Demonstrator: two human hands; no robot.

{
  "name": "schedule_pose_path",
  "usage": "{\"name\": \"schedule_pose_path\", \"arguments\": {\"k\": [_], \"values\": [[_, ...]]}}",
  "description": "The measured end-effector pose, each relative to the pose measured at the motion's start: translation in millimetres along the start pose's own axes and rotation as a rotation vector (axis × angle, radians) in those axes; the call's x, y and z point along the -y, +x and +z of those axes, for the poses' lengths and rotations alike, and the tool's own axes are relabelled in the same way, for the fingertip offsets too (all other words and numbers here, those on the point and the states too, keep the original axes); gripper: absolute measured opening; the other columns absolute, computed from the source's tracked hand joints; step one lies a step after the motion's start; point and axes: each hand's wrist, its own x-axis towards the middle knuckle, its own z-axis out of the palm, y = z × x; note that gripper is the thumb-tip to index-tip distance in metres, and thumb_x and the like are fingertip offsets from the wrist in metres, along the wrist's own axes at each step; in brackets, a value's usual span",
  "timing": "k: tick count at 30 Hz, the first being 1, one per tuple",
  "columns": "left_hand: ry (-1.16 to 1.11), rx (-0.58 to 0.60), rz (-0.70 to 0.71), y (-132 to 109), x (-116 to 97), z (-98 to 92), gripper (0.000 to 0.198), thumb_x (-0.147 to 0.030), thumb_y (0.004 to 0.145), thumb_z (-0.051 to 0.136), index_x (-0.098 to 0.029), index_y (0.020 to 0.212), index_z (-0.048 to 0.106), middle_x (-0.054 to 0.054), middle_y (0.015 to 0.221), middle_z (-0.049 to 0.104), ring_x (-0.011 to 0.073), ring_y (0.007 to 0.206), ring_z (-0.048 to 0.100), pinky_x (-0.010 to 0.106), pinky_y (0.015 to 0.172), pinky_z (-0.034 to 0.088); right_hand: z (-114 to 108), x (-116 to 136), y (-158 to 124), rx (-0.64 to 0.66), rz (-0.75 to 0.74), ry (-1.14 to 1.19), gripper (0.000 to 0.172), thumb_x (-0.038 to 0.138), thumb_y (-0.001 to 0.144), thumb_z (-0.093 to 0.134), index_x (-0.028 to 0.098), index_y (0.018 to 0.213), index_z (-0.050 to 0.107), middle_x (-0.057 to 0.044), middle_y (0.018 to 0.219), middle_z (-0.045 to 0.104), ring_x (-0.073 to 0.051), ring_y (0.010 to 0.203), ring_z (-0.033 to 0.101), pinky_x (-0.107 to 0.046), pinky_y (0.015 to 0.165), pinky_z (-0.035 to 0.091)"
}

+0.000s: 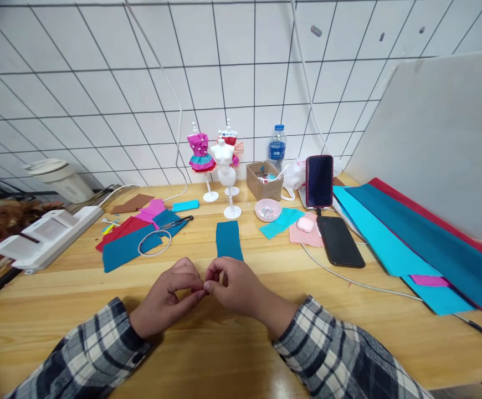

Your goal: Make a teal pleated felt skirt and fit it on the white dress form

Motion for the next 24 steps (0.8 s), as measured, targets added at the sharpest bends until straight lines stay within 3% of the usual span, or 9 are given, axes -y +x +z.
{"name": "schedule_pose_path", "arguments": {"k": [3,5,7,10,12,14,20,24], "values": [[-0.119,-0.035,0.083,2,-2,2.8,0.013,-0.018,0.087,0.063,-0.020,0.074,0.066,0.000,0.067,0.067,0.0143,0.069,0.050,0.030,0.069,0.039,-6,1,-1,0.070,0.047,0.223,0.026,0.025,0.074,0.072,0.020,0.091,0.053,0.005,0.079,0.056,-0.006,0.052,0.040,-0.022,0.050,0.032],[-0.167,-0.076,0.081,5,0,8.3,0.011,-0.019,0.087,0.065,-0.021,0.077,0.068,0.000,0.069,0.068,0.0143,0.070,0.052,0.030,0.071,0.040,-15,-2,0,-0.016,0.052,0.303,0.031,0.031,0.075,0.072,0.021,0.095,0.051,0.005,0.083,0.058,-0.004,0.048,0.038,-0.021,0.047,0.031],[-0.202,-0.132,-0.002,9,5,15.1,0.011,-0.023,0.089,0.065,-0.021,0.081,0.072,0.001,0.073,0.070,0.0150,0.073,0.056,0.031,0.073,0.042,-24,-6,0,-0.220,-0.030,0.183,0.023,0.032,0.080,0.069,0.021,0.095,0.055,0.003,0.083,0.060,-0.005,0.047,0.039,-0.022,0.047,0.033],[-0.272,-0.150,-0.143,14,16,22.3,0.019,-0.033,0.094,0.060,-0.021,0.088,0.074,0.005,0.082,0.070,0.0171,0.080,0.059,0.031,0.073,0.045,-34,-11,-1,-0.426,-0.347,-0.253,0.006,0.025,0.087,0.066,0.022,0.092,0.066,-0.001,0.084,0.067,-0.010,0.063,0.055,-0.025,0.059,0.043],[-0.307,-0.130,-0.156,15,22,23.5,0.025,-0.037,0.096,0.057,-0.021,0.090,0.075,0.005,0.084,0.070,0.0176,0.081,0.060,0.031,0.073,0.046,-35,-15,-3,-0.422,-0.536,-0.489,0.006,0.024,0.091,0.064,0.023,0.092,0.070,-0.002,0.086,0.071,-0.014,0.077,0.062,-0.026,0.068,0.046],[-0.310,-0.129,-0.127,13,24,22.8,0.026,-0.038,0.097,0.055,-0.021,0.092,0.074,0.005,0.083,0.069,0.0170,0.080,0.059,0.031,0.073,0.045,-32,-18,-4,-0.394,-0.622,-0.630,0.008,0.025,0.093,0.063,0.024,0.096,0.071,-0.001,0.089,0.074,-0.014,0.079,0.064,-0.027,0.069,0.046],[-0.156,-0.135,-0.058,8,21,18.9,0.022,-0.029,0.098,0.052,-0.024,0.105,0.072,0.003,0.082,0.069,0.0162,0.078,0.058,0.032,0.073,0.044,-26,-17,-6,-0.411,-0.641,-0.841,0.014,0.025,0.095,0.059,0.024,0.104,0.071,-0.001,0.097,0.076,-0.014,0.077,0.065,-0.028,0.067,0.046],[-0.038,-0.115,0.016,7,16,15.7,0.022,-0.021,0.096,0.052,-0.023,0.109,0.069,0.004,0.085,0.068,0.0167,0.078,0.057,0.033,0.073,0.044,-26,-13,-11,-0.316,-0.599,-0.925,0.019,0.025,0.097,0.054,0.025,0.102,0.073,-0.002,0.094,0.076,-0.014,0.072,0.063,-0.029,0.066,0.045]]}}
